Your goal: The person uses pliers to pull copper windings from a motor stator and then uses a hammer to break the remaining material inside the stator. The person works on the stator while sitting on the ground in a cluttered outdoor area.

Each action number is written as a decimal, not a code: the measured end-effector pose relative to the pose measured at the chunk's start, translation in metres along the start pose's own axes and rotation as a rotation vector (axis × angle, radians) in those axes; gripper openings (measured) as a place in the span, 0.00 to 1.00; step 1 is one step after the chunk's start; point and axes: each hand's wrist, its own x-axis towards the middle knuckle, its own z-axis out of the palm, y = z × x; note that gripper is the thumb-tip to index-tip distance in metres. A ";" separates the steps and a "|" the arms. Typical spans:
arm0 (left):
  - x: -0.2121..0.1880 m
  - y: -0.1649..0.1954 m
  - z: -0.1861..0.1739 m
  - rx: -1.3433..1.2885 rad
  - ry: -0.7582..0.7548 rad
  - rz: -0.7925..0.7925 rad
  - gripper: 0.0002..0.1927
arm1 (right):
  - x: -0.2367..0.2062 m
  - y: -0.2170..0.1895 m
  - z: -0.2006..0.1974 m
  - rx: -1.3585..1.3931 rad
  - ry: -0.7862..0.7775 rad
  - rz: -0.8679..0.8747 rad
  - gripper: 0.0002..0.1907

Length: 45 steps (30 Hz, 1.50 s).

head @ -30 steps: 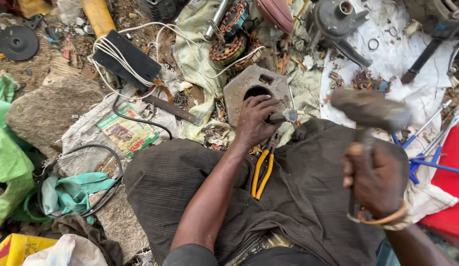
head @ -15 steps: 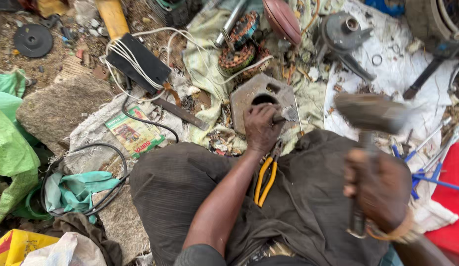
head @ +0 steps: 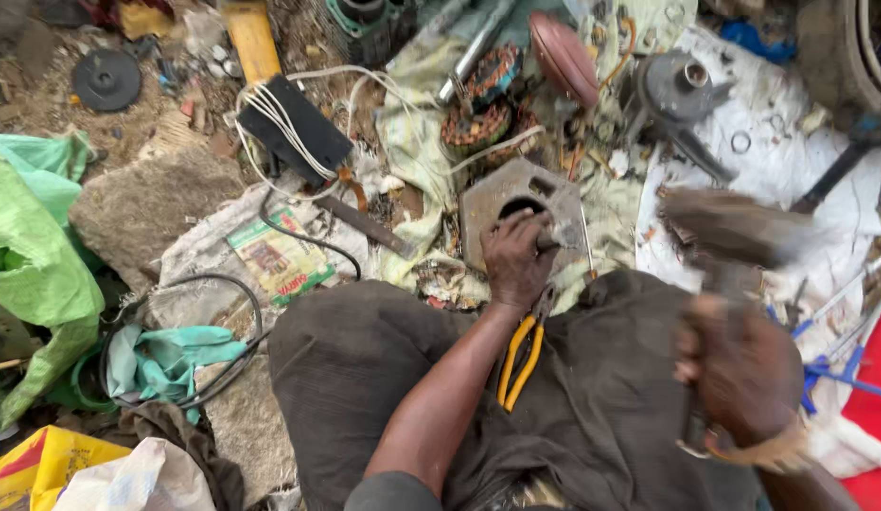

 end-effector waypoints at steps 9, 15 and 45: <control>-0.007 -0.009 0.014 0.009 -0.008 -0.011 0.13 | 0.014 -0.020 0.021 0.162 -0.026 -0.224 0.20; -0.003 -0.006 0.000 -0.040 -0.069 -0.033 0.14 | 0.012 -0.004 0.023 0.128 -0.095 0.208 0.20; 0.028 -0.030 -0.056 -0.110 -0.684 0.088 0.41 | 0.024 -0.022 -0.019 -0.105 0.016 -0.073 0.24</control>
